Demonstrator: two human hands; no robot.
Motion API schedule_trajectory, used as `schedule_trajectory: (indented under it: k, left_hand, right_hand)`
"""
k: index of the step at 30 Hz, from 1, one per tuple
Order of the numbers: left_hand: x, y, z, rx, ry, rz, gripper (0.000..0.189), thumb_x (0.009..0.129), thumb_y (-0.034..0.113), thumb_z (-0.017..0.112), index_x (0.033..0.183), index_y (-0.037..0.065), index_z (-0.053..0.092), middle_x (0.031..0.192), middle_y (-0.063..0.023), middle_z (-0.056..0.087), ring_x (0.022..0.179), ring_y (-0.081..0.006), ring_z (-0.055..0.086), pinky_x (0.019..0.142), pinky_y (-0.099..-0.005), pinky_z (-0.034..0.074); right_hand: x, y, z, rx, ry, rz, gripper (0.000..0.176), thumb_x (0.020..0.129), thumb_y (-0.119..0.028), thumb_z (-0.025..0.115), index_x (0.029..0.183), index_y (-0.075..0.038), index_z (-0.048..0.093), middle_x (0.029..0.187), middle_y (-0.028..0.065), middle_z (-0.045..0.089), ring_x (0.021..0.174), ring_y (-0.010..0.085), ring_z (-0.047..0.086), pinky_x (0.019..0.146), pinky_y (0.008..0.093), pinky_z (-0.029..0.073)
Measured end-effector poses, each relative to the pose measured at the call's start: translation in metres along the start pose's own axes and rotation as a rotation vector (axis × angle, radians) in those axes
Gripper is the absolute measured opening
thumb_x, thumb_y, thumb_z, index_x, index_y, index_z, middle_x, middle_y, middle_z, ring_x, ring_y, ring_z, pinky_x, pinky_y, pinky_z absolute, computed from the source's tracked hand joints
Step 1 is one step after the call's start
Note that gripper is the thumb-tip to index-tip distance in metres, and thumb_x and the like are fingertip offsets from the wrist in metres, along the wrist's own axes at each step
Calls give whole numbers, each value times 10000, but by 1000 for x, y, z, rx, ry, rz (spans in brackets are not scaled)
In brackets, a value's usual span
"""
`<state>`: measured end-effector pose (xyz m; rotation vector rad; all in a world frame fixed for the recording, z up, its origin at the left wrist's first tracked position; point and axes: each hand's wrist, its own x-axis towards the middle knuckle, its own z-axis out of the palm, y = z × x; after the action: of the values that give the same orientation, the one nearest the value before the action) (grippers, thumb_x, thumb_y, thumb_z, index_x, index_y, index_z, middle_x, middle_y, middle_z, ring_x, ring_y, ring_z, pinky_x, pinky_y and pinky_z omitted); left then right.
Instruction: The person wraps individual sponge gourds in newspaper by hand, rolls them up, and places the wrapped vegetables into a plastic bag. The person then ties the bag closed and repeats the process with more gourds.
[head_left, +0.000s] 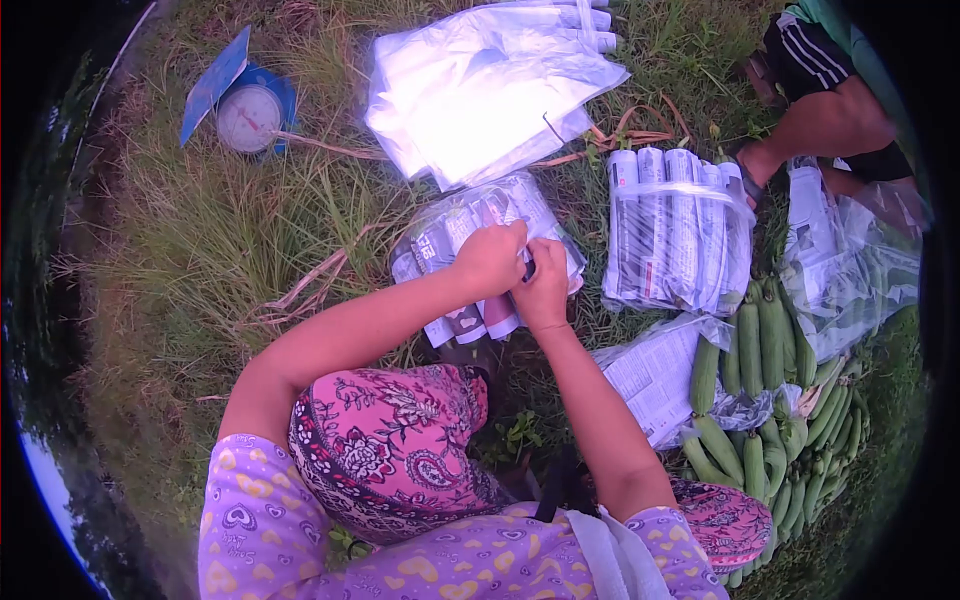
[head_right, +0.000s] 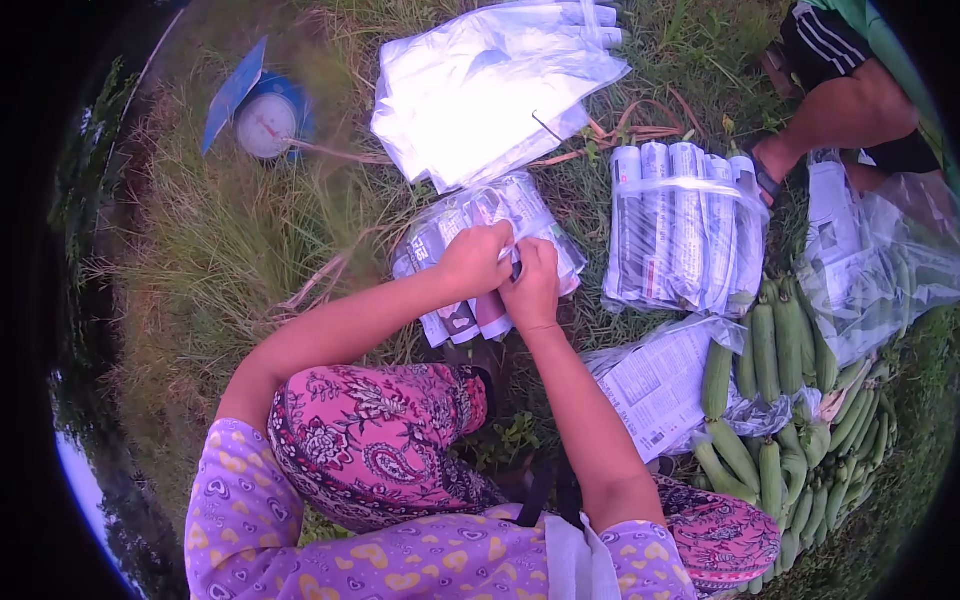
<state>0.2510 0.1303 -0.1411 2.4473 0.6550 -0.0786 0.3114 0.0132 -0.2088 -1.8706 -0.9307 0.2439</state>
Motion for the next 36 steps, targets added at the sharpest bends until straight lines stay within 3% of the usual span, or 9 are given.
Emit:
schedule_trajectory:
  k: [7, 13, 19, 22, 24, 26, 28, 30, 36]
  left_hand:
    - [2, 1, 2, 85, -166, 16, 186, 681, 113, 671, 819, 12, 599, 739, -205, 641, 746, -394, 645, 682, -468, 510]
    - [7, -11, 23, 120, -119, 11, 173, 682, 126, 682, 816, 39, 618, 740, -184, 649, 753, -377, 650, 685, -463, 513]
    - [1, -10, 0, 141, -266, -44, 311, 722, 163, 684, 1002, 26, 662, 871, -186, 687, 836, -311, 679, 762, -389, 535]
    - [-23, -28, -11, -325, -61, -35, 386, 759, 180, 692, 1090, -15, 651, 957, -169, 700, 890, -237, 683, 818, -338, 532]
    - [-48, -26, -30, -551, -1, -180, 428, 783, 190, 716, 1145, -23, 629, 1044, -136, 687, 958, -218, 663, 854, -326, 516]
    - [-80, -28, -53, -749, 100, -228, 428, 816, 172, 700, 1184, -22, 602, 1102, -116, 671, 978, -208, 652, 872, -323, 505]
    - [-111, -17, -97, -857, 106, -295, 465, 883, 177, 639, 1287, -7, 500, 1180, -103, 632, 1046, -154, 618, 894, -295, 484]
    - [-129, -29, -136, -969, 230, -353, 446, 908, 189, 621, 1296, 14, 486, 1174, -95, 632, 1028, -149, 623, 861, -286, 492]
    - [-144, -108, -233, -1151, 704, -343, 349, 964, 172, 538, 1281, 38, 480, 1144, -79, 638, 955, -139, 632, 795, -274, 531]
  right_hand:
    - [0, 10, -10, -102, 47, -39, 436, 588, -24, 754, 975, -57, 557, 1045, 105, 583, 988, 321, 549, 848, 413, 451]
    - [7, 20, -15, -177, -1, -24, 489, 582, -92, 810, 1002, -68, 561, 1053, 108, 573, 1004, 321, 542, 857, 413, 454]
    - [6, 10, -52, -230, -230, 16, 469, 648, -233, 816, 1058, -75, 652, 1116, 106, 547, 1063, 309, 521, 926, 405, 442]
    - [-9, 22, -96, -261, -360, -106, 490, 644, -250, 822, 1065, -64, 652, 1137, 110, 550, 1086, 319, 515, 930, 409, 443]
    - [-8, 35, -140, -339, -562, -80, 462, 672, -268, 809, 1054, -51, 664, 1128, 138, 572, 1106, 326, 525, 954, 404, 435]
    - [7, 63, -179, -332, -745, 115, 436, 711, -264, 784, 1059, -29, 668, 1102, 162, 623, 1040, 322, 591, 933, 399, 458]
    - [28, 60, -218, -372, -747, 237, 430, 739, -246, 759, 1082, -6, 658, 1081, 178, 657, 943, 313, 647, 880, 388, 493]
    - [36, 50, -254, -319, -612, 187, 429, 747, -224, 746, 1090, 15, 649, 1039, 175, 675, 857, 286, 666, 823, 371, 516]
    - [9, -48, -320, -57, -517, 297, 348, 793, -102, 692, 1115, 16, 627, 1030, 94, 652, 881, 168, 622, 781, 303, 501]
